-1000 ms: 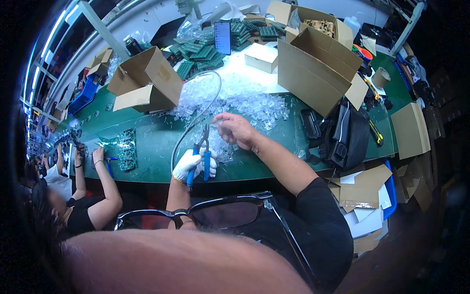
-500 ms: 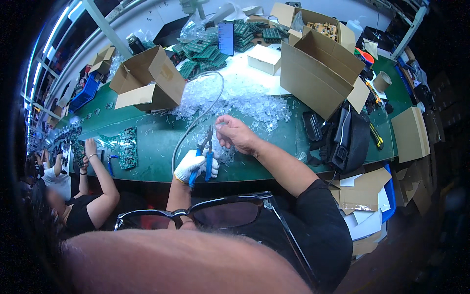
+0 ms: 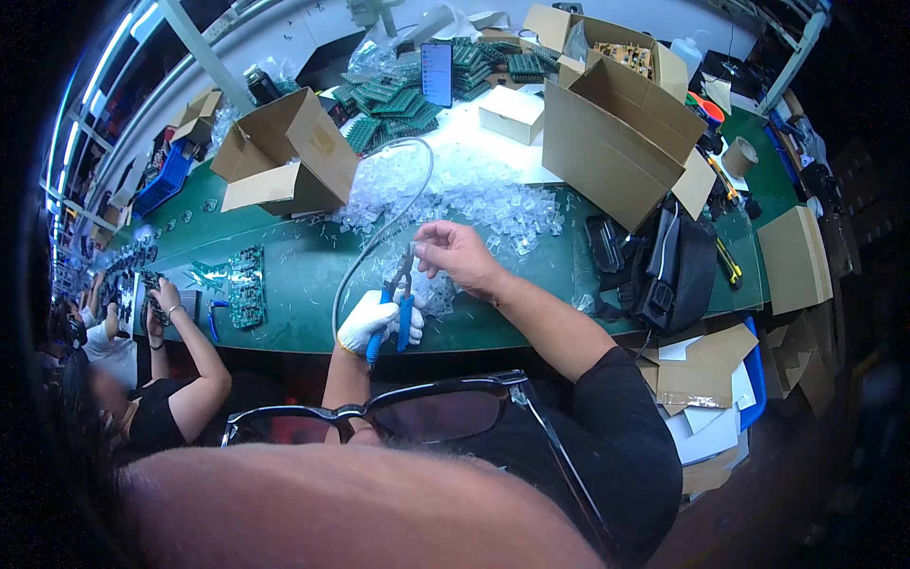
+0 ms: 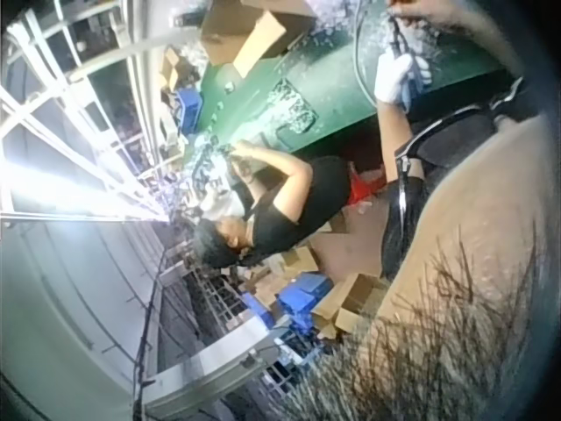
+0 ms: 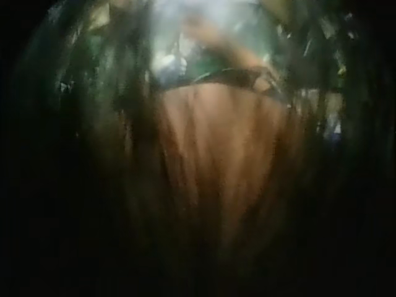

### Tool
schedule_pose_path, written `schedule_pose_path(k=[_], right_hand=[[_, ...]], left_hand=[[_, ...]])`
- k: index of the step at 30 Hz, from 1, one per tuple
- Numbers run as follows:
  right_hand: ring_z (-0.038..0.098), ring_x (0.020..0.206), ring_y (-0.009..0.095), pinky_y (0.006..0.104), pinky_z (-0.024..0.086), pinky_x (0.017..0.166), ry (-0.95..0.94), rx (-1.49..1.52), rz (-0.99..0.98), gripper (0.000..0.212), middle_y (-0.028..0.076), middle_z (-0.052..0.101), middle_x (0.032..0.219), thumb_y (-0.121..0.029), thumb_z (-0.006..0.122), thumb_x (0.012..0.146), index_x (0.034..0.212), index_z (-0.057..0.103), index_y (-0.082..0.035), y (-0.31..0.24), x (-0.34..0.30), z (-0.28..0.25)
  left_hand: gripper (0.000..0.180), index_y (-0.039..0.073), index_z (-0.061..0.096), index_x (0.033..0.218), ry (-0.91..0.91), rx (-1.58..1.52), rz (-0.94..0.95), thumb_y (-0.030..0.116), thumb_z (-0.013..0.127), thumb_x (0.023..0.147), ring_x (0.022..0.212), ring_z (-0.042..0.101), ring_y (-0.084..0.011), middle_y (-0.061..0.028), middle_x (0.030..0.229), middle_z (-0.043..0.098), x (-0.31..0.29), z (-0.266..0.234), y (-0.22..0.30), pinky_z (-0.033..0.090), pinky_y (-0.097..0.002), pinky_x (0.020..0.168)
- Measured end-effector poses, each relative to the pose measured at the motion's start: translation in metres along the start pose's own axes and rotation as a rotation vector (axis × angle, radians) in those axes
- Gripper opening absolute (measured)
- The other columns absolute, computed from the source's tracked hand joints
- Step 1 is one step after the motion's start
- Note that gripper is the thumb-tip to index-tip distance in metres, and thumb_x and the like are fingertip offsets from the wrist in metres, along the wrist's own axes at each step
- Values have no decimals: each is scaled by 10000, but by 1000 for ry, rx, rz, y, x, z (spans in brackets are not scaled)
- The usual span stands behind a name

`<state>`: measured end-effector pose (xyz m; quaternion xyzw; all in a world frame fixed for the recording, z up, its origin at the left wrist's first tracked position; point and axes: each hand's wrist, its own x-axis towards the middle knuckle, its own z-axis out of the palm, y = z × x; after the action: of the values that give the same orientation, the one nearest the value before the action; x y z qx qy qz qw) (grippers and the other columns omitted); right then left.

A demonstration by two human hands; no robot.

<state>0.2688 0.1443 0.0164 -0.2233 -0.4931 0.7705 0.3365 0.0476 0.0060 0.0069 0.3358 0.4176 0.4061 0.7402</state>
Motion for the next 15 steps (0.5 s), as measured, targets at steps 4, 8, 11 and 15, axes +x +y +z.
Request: schedule_pose_path(k=[4, 8, 11, 15], right_hand=[[726, 803, 144, 285, 587, 655, 75, -150, -84, 220, 84, 733, 972, -98, 724, 1020, 1200, 672, 16, 4, -3, 4], [737, 818, 147, 286, 590, 656, 114, -240, -116, 196, 88, 737, 975, -98, 722, 1019, 1169, 677, 20, 1, -6, 11], [736, 816, 147, 289, 591, 659, 110, -267, -109, 188, 87, 739, 983, -101, 725, 1018, 1156, 680, 19, 2, -5, 8], [737, 824, 145, 287, 586, 654, 105, -225, -129, 190, 86, 739, 960, -94, 723, 1013, 1160, 679, 18, 4, -3, 9]], left_hand=[[591, -75, 668, 1295, -1, -8, 6, 356, 815, 918, 814, 760, -233, -136, 985, 765, 0, 6, 3, 651, -398, 774], [447, -53, 692, 1223, 109, 64, -42, 270, 805, 935, 760, 741, -213, -111, 924, 752, -3, 12, 6, 642, -376, 715], [431, -44, 691, 1200, 147, 101, -48, 271, 813, 931, 733, 734, -206, -104, 903, 747, -4, 13, 9, 634, -370, 670], [493, -45, 668, 1210, 141, 71, -53, 325, 828, 926, 708, 725, -212, -105, 883, 735, -3, 6, 7, 625, -382, 627]])
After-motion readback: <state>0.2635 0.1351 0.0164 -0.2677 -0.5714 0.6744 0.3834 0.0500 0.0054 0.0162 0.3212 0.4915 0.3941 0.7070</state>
